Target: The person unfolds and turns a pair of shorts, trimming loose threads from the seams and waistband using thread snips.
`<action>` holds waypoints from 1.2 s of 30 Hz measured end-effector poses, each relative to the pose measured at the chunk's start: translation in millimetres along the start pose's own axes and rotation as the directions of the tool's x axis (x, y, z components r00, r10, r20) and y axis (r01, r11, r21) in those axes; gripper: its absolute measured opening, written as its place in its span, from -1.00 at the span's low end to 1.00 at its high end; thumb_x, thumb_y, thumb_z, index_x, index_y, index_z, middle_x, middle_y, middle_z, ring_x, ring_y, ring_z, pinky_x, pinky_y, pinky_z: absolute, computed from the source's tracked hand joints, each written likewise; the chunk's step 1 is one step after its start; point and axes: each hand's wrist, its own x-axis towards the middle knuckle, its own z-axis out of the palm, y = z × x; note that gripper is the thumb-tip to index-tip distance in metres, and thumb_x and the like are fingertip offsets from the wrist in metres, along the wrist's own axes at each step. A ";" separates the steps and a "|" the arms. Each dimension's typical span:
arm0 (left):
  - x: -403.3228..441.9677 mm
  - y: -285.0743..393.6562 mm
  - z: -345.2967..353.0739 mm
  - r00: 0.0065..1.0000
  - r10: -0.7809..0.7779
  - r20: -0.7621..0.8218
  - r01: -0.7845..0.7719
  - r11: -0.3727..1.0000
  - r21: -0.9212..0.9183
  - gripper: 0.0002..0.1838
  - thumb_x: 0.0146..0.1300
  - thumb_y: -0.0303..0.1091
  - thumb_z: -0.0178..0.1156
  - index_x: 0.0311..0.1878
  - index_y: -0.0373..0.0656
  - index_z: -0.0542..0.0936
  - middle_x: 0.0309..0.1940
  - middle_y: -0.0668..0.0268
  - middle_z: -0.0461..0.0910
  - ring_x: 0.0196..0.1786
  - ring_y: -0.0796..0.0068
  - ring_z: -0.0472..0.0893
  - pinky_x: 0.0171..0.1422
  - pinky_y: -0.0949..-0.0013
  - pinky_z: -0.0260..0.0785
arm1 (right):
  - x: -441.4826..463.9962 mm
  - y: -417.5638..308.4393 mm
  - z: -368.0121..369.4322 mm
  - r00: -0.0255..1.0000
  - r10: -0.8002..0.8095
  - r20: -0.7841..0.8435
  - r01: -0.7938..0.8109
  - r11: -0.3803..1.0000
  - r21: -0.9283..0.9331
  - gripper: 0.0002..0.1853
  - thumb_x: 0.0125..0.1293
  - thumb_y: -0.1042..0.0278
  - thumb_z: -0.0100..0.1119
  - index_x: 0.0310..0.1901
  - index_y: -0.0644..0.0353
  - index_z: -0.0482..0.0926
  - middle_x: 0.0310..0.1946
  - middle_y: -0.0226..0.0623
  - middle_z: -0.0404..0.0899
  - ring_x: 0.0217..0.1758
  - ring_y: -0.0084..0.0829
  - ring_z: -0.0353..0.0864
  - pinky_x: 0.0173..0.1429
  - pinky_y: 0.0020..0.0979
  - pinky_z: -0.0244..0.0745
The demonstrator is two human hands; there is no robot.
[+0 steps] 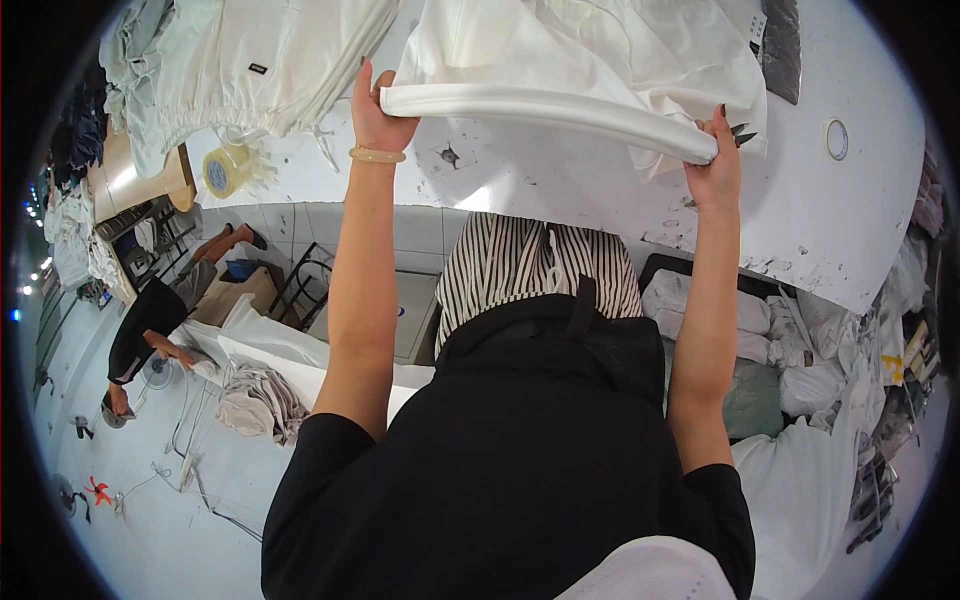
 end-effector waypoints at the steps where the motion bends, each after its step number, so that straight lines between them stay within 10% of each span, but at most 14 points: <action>1: 0.0 -2.1 2.6 0.999 0.019 -0.040 -0.018 1.000 0.015 -0.56 0.31 0.06 -0.02 -0.26 -0.20 0.49 -0.11 0.13 0.55 0.07 0.13 0.46 0.20 0.03 0.28 | 2.0 0.1 -5.3 0.999 0.003 0.053 -0.004 1.000 0.007 -0.66 0.30 0.12 0.16 -0.56 0.01 0.34 -0.54 -0.49 0.37 -0.32 -0.56 0.46 -0.11 -0.41 0.44; 6: -7.9 -11.7 26.9 0.961 0.091 -0.262 -0.076 0.995 0.068 -0.50 0.29 0.07 0.01 -0.17 -0.30 0.47 0.02 0.04 0.49 0.13 0.06 0.44 0.26 0.01 0.27 | 0.7 -0.6 7.5 0.995 -0.001 -0.100 0.000 1.000 -0.001 -0.69 0.31 0.13 0.13 -0.53 0.05 0.38 -0.48 -0.44 0.45 -0.26 -0.50 0.49 -0.05 -0.35 0.43; 10: -14.7 -16.2 32.3 0.986 0.034 -0.161 -0.047 0.996 -0.080 -0.41 0.30 -0.06 0.03 0.10 -0.48 0.30 0.11 -0.04 0.42 0.20 0.04 0.41 0.28 0.02 0.28 | -0.5 -1.6 24.0 0.970 0.020 -0.243 -0.007 0.998 0.054 -0.80 0.31 0.18 0.14 -0.28 0.14 0.46 -0.31 -0.38 0.49 -0.13 -0.42 0.51 0.02 -0.28 0.42; 18: -16.7 -33.6 43.2 0.990 0.130 0.055 -0.114 0.966 -0.231 -0.78 0.35 -0.36 -0.07 -0.12 -0.32 0.46 -0.09 0.16 0.55 0.07 0.26 0.51 0.23 0.18 0.34 | 28.8 4.7 0.5 0.931 0.071 -0.357 -0.026 0.991 0.130 -0.64 0.33 0.19 0.09 0.07 0.19 0.40 0.02 -0.24 0.47 0.11 -0.26 0.45 0.19 -0.11 0.37; 26: -37.8 -49.9 84.5 0.993 0.116 0.038 -0.122 0.950 0.286 -0.84 0.32 -0.35 0.01 -0.11 -0.18 0.48 -0.26 0.37 0.57 -0.18 0.55 0.53 -0.10 0.47 0.35 | 41.4 -4.8 0.9 0.856 -0.038 -0.516 -0.030 0.992 -0.123 -0.70 0.35 0.22 0.06 0.00 0.22 0.49 -0.02 -0.27 0.50 0.02 -0.33 0.49 0.10 -0.19 0.39; 29: -41.0 -50.6 91.6 0.982 0.131 0.134 -0.180 0.855 0.487 -0.83 0.30 -0.34 0.06 -0.08 -0.12 0.47 -0.36 0.43 0.58 -0.31 0.67 0.49 -0.21 0.55 0.28 | 35.1 -12.4 4.0 0.828 -0.462 -0.316 -0.140 0.375 -0.916 -0.82 0.31 0.33 0.09 -0.18 0.21 0.61 -0.11 -0.39 0.55 -0.17 -0.43 0.52 -0.06 -0.37 0.38; 32: -47.0 -51.7 111.5 0.966 0.150 0.210 -0.250 0.736 0.629 -0.79 0.28 -0.38 0.10 -0.03 -0.12 0.47 -0.43 0.45 0.59 -0.38 0.73 0.47 -0.25 0.59 0.26 | 2.6 -15.1 67.9 0.657 -0.750 0.072 0.186 0.069 -0.980 -0.87 0.26 0.43 0.10 -0.30 0.19 0.66 -0.25 -0.49 0.56 -0.36 -0.55 0.43 -0.23 -0.53 0.30; 36: -52.9 -62.2 139.8 0.931 0.224 0.287 -0.364 0.609 0.705 -0.67 0.29 -0.44 0.09 0.12 -0.18 0.43 -0.49 0.43 0.62 -0.40 0.75 0.51 -0.20 0.60 0.31 | -31.9 0.8 146.4 0.796 -0.515 0.317 0.533 0.349 -0.771 -0.87 0.23 0.49 0.14 -0.24 0.14 0.66 -0.42 -0.49 0.42 -0.43 -0.64 0.29 -0.30 -0.63 0.23</action>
